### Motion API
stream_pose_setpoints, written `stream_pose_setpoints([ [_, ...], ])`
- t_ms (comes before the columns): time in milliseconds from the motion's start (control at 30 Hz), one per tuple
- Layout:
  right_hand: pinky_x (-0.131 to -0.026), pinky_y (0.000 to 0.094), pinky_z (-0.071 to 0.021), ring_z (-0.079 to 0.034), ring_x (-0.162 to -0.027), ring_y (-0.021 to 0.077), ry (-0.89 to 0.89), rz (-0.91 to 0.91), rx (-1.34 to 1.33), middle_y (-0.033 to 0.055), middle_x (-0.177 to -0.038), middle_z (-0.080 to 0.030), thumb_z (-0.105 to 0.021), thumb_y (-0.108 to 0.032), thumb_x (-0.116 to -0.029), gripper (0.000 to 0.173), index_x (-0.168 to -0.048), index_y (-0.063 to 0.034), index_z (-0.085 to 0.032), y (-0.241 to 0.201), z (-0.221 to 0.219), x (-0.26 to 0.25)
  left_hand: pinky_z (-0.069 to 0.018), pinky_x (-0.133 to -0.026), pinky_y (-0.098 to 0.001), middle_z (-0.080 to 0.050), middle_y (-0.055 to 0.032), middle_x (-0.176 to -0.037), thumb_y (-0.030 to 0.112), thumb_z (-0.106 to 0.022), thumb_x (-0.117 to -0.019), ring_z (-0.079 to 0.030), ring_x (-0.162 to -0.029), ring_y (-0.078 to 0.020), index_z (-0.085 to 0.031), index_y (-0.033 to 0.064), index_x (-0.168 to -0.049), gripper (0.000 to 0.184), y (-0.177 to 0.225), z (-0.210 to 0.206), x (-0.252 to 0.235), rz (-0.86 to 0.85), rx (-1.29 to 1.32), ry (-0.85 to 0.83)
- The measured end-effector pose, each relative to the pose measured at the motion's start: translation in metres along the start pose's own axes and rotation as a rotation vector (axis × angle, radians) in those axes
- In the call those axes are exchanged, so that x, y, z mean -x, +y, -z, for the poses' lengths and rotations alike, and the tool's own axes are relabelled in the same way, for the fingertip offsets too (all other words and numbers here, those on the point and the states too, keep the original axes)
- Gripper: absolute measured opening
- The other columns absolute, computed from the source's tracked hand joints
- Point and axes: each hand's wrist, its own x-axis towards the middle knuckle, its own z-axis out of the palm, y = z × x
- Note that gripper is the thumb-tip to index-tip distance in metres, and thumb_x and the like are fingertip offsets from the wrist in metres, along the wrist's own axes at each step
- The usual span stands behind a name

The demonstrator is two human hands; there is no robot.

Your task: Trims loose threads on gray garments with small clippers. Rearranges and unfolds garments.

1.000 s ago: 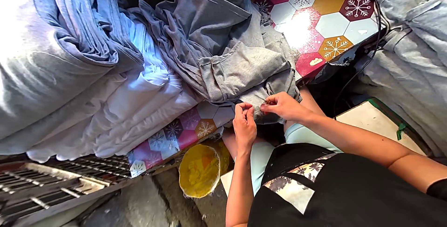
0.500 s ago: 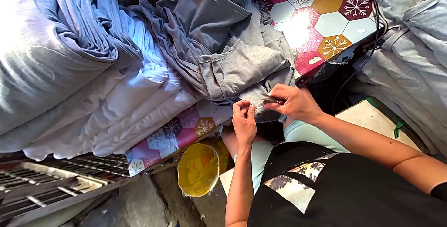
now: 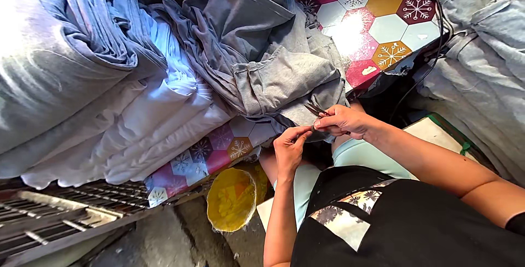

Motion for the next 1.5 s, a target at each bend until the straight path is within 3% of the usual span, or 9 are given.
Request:
stream_pose_setpoints([
  [167, -0.038, 0.0147, -0.0256, -0.029, -0.039, -0.0024, 0.157, 0.088, 0.100, -0.0061, -0.056, -0.048, -0.059, -0.011, -0.1032, 0.020, -0.086, -0.0036, -0.066, -0.008, -0.004, -0.025, -0.0548, -0.078, -0.0214, -0.074, -0.0019, -0.090, 0.007, -0.072, -0.0926, -0.067, -0.081, -0.0023, -0.077, 0.0048, -0.096, 0.006, -0.005, -0.009, -0.003, 0.015, -0.216, 0.045],
  [233, -0.051, 0.0167, -0.0362, -0.041, -0.054, -0.0020, 0.232, 0.170, 0.263, -0.0044, -0.073, -0.059, -0.055, -0.017, -0.1069, 0.021, -0.100, -0.0022, -0.068, -0.006, 0.001, -0.037, -0.0541, -0.078, -0.0271, -0.072, -0.0040, -0.090, 0.009, -0.067, -0.0971, -0.066, -0.081, -0.0068, -0.074, 0.0039, -0.098, 0.009, -0.008, -0.010, -0.007, 0.050, -0.298, 0.027],
  [300, -0.066, 0.0242, -0.0443, -0.050, -0.067, 0.0034, 0.269, 0.318, 0.446, -0.0017, -0.078, -0.057, -0.046, -0.028, -0.1105, 0.034, -0.108, -0.0011, -0.067, -0.001, 0.012, -0.040, -0.0531, -0.075, -0.0271, -0.070, -0.0039, -0.088, 0.010, -0.062, -0.1003, -0.065, -0.078, -0.0070, -0.072, 0.0031, -0.101, 0.011, -0.009, -0.009, -0.010, 0.078, -0.328, 0.019],
  [367, -0.066, 0.0303, -0.0445, -0.050, -0.066, 0.0081, 0.296, 0.474, 0.675, -0.0005, -0.074, -0.054, -0.042, -0.031, -0.1103, 0.036, -0.107, -0.0039, -0.065, 0.005, 0.023, -0.032, -0.0520, -0.071, -0.0253, -0.068, -0.0036, -0.085, 0.011, -0.061, -0.1020, -0.062, -0.074, -0.0057, -0.069, 0.0022, -0.103, 0.012, -0.008, -0.007, -0.010, 0.081, -0.337, 0.028],
  [467, -0.055, 0.0369, -0.0492, -0.057, -0.059, 0.0142, 0.293, 0.784, 1.001, 0.0031, -0.069, -0.060, -0.054, -0.034, -0.1023, 0.034, -0.097, -0.0036, -0.069, 0.017, 0.032, -0.017, -0.0499, -0.067, -0.0222, -0.064, -0.0017, -0.081, 0.012, -0.059, -0.1032, -0.058, -0.069, -0.0036, -0.066, 0.0024, -0.105, 0.012, -0.010, -0.006, -0.011, 0.045, -0.339, 0.056],
  [567, -0.051, 0.0399, -0.0521, -0.065, -0.061, 0.0200, 0.263, 0.965, 1.190, 0.0082, -0.077, -0.069, -0.064, -0.037, -0.0956, 0.036, -0.095, -0.0026, -0.073, 0.028, 0.033, -0.012, -0.0508, -0.068, -0.0223, -0.064, -0.0024, -0.082, 0.013, -0.057, -0.1041, -0.060, -0.071, -0.0042, -0.064, 0.0018, -0.106, 0.013, -0.011, -0.006, -0.012, -0.006, -0.337, 0.075],
  [833, -0.048, 0.0406, -0.0468, -0.062, -0.057, 0.0231, 0.157, 1.072, 1.253, 0.0095, -0.070, -0.064, -0.062, -0.042, -0.0982, 0.041, -0.097, -0.0027, -0.076, 0.023, 0.051, -0.036, -0.0464, -0.060, -0.0157, -0.058, 0.0025, -0.069, 0.013, -0.053, -0.1060, -0.053, -0.060, 0.0020, -0.060, 0.0022, -0.109, 0.013, -0.016, -0.006, -0.011, -0.135, -0.315, 0.096],
  [1000, -0.043, 0.0388, -0.0402, -0.058, -0.051, 0.0223, 0.125, 1.139, 1.296, 0.0073, -0.064, -0.059, -0.059, -0.043, -0.0993, 0.043, -0.093, -0.0044, -0.077, 0.020, 0.050, -0.039, -0.0466, -0.061, -0.0152, -0.058, 0.0028, -0.070, 0.013, -0.052, -0.1064, -0.054, -0.061, 0.0025, -0.060, 0.0027, -0.107, 0.013, -0.017, -0.007, -0.012, -0.175, -0.306, 0.099],
  [1500, -0.043, 0.0379, -0.0392, -0.056, -0.049, 0.0209, 0.088, 1.202, 1.294, 0.0059, -0.060, -0.058, -0.059, -0.036, -0.1008, 0.036, -0.091, -0.0071, -0.079, 0.021, 0.048, -0.044, -0.0486, -0.061, -0.0187, -0.058, -0.0008, -0.072, 0.011, -0.053, -0.1061, -0.055, -0.062, -0.0026, -0.060, 0.0019, -0.105, 0.012, -0.021, -0.007, -0.014, -0.248, -0.324, 0.099],
])
